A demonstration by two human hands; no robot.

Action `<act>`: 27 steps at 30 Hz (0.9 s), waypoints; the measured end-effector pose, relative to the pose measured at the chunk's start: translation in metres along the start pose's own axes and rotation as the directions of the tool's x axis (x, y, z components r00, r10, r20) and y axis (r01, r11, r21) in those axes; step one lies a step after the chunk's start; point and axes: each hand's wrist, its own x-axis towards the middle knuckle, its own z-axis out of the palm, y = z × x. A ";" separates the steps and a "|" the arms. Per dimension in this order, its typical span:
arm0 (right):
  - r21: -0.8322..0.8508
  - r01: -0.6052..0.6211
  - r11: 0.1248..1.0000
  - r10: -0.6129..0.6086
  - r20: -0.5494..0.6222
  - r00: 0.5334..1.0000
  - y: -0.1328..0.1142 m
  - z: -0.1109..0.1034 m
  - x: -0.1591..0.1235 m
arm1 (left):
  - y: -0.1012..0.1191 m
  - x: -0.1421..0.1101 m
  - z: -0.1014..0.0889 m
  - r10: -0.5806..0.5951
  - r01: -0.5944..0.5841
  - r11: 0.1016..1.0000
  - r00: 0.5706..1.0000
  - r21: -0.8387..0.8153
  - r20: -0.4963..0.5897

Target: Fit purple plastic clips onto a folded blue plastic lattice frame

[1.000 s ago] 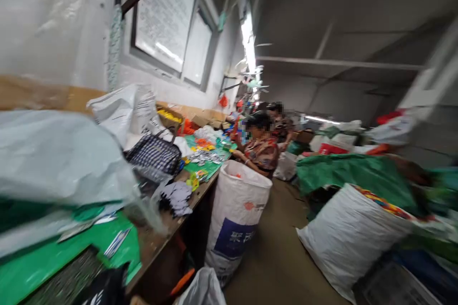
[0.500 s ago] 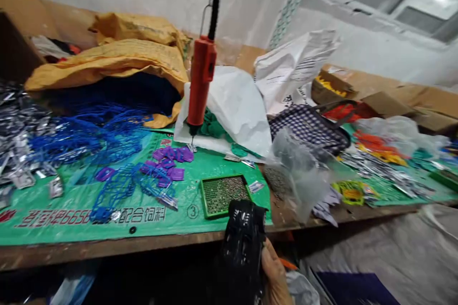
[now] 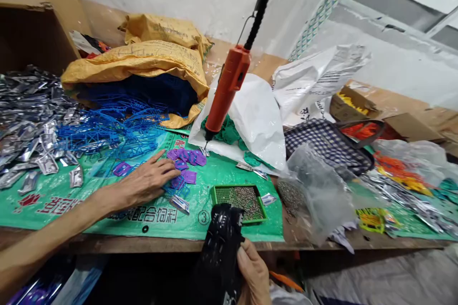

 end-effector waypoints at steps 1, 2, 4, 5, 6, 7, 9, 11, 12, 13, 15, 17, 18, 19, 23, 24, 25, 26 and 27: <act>0.002 -0.013 1.000 0.013 -0.020 1.000 0.000 0.002 0.001 | 0.001 -0.003 -0.004 -0.005 0.003 1.000 0.998 -0.026 -0.057; 0.004 -0.024 1.000 0.024 -0.038 0.999 -0.001 0.004 0.002 | 0.005 -0.007 -0.008 -0.020 0.012 0.998 0.992 -0.061 -0.129; 0.008 -0.021 1.000 0.022 -0.054 0.998 -0.001 0.009 0.006 | 0.019 -0.014 -0.017 -0.149 0.106 0.982 0.944 -0.158 -0.295; 0.006 -0.006 1.000 0.007 -0.055 0.998 -0.001 0.013 0.007 | 0.031 -0.016 -0.020 -0.208 0.136 0.968 0.907 -0.211 -0.367; -0.002 0.015 1.000 -0.015 -0.054 0.998 0.000 0.017 0.008 | 0.044 -0.016 -0.022 -0.274 0.169 0.945 0.877 -0.281 -0.395; -0.013 0.041 0.999 -0.041 -0.053 0.998 0.001 0.021 0.009 | 0.059 -0.016 -0.020 -0.347 0.208 0.911 0.853 -0.357 -0.390; -0.039 0.096 0.995 -0.098 -0.050 0.994 0.006 0.030 0.008 | 0.092 -0.011 -0.009 -0.400 0.210 0.842 0.861 -0.497 -0.313; -0.066 0.155 0.986 -0.159 -0.048 0.986 0.010 0.036 0.005 | 0.122 -0.005 0.009 -0.458 0.212 0.777 0.837 -0.593 -0.300; -0.080 0.179 0.980 -0.184 -0.050 0.982 0.013 0.037 0.003 | 0.135 -0.002 0.019 -0.488 0.217 0.743 0.824 -0.633 -0.290; -0.094 0.199 0.976 -0.204 -0.054 0.977 0.014 0.036 0.000 | 0.145 0.000 0.028 -0.497 0.213 0.724 0.821 -0.656 -0.282; -0.110 0.227 0.968 -0.234 -0.058 0.971 0.017 0.032 -0.004 | 0.161 0.001 0.041 -0.528 0.206 0.707 0.790 -0.676 -0.311; -0.110 0.242 0.964 -0.249 -0.054 0.967 0.017 0.026 -0.007 | 0.171 0.000 0.047 -0.534 0.198 0.712 0.776 -0.674 -0.336; -0.110 0.253 0.961 -0.259 -0.049 0.965 0.017 0.023 -0.008 | 0.174 -0.001 0.048 -0.531 0.198 0.718 0.775 -0.667 -0.342; -0.112 0.266 0.957 -0.272 -0.042 0.961 0.017 0.020 -0.008 | 0.176 -0.002 0.048 -0.526 0.199 0.728 0.777 -0.656 -0.347; -0.072 0.256 0.964 -0.257 -0.004 0.966 0.014 0.011 -0.006 | 0.179 -0.001 0.043 -0.491 0.197 0.759 0.799 -0.621 -0.346; -0.036 0.218 0.975 -0.218 0.004 0.976 0.012 0.008 -0.005 | 0.178 -0.001 0.040 -0.471 0.177 0.767 0.808 -0.616 -0.354; 0.003 0.165 0.986 -0.165 0.011 0.986 0.010 0.005 -0.004 | 0.178 0.000 0.038 -0.450 0.153 0.776 0.815 -0.612 -0.366; 0.038 0.107 0.993 -0.108 0.014 0.994 0.008 0.003 -0.003 | 0.176 0.000 0.035 -0.431 0.131 0.786 0.817 -0.604 -0.383; 0.060 0.053 0.997 -0.054 0.016 0.998 0.005 0.000 -0.002 | 0.173 -0.001 0.031 -0.418 0.116 0.798 0.814 -0.591 -0.403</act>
